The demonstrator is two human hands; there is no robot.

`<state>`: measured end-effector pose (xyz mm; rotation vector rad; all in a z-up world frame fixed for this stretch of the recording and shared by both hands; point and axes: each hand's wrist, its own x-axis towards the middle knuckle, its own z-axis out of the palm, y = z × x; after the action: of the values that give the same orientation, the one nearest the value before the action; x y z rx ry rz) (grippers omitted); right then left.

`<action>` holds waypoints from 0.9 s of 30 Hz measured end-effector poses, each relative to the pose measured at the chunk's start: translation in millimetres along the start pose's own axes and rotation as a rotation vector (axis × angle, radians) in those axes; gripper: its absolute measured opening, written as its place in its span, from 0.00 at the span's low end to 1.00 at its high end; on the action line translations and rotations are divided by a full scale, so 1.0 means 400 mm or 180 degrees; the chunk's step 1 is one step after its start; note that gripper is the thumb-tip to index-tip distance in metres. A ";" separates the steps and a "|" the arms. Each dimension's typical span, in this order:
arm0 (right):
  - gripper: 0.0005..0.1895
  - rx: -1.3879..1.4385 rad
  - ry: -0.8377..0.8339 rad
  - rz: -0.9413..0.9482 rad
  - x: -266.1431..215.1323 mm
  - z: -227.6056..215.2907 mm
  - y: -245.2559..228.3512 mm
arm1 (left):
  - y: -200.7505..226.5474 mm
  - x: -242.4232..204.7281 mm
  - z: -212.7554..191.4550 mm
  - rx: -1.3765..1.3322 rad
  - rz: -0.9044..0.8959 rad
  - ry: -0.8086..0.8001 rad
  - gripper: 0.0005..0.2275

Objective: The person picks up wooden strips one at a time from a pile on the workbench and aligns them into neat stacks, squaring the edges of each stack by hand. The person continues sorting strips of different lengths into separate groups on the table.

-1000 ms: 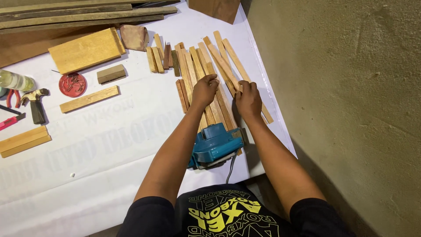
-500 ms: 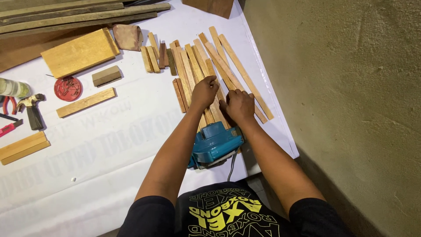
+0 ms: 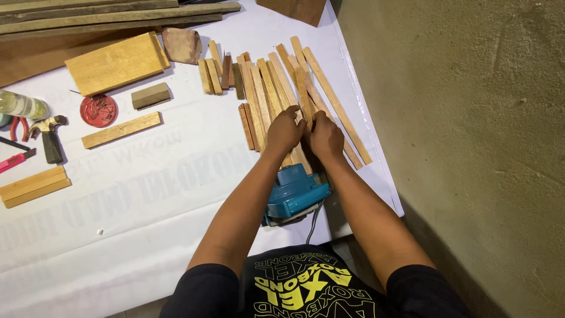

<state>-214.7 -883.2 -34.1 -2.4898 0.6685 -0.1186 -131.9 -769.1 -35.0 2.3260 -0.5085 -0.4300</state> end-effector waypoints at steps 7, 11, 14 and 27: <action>0.15 0.0729 0.0945 -0.0313 0.033 0.045 0.028 | 0.065 -0.009 -0.034 -0.0109 -0.0672 -0.0550 0.21; 0.15 0.1381 0.0381 0.0130 0.036 0.035 0.022 | -0.002 0.014 0.024 -0.0531 -0.0673 -0.0525 0.21; 0.16 0.1673 0.0301 0.0208 0.043 0.072 0.064 | -0.047 0.045 0.064 -0.1192 -0.0870 -0.0574 0.17; 0.19 0.1752 0.0190 -0.0127 0.016 0.044 0.044 | 0.043 0.106 -0.061 -0.1852 -0.1439 -0.0001 0.17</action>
<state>-213.0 -890.6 -58.6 -1.9748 0.5232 -0.3441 -88.4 -786.7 -12.6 1.8521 0.1482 -0.6850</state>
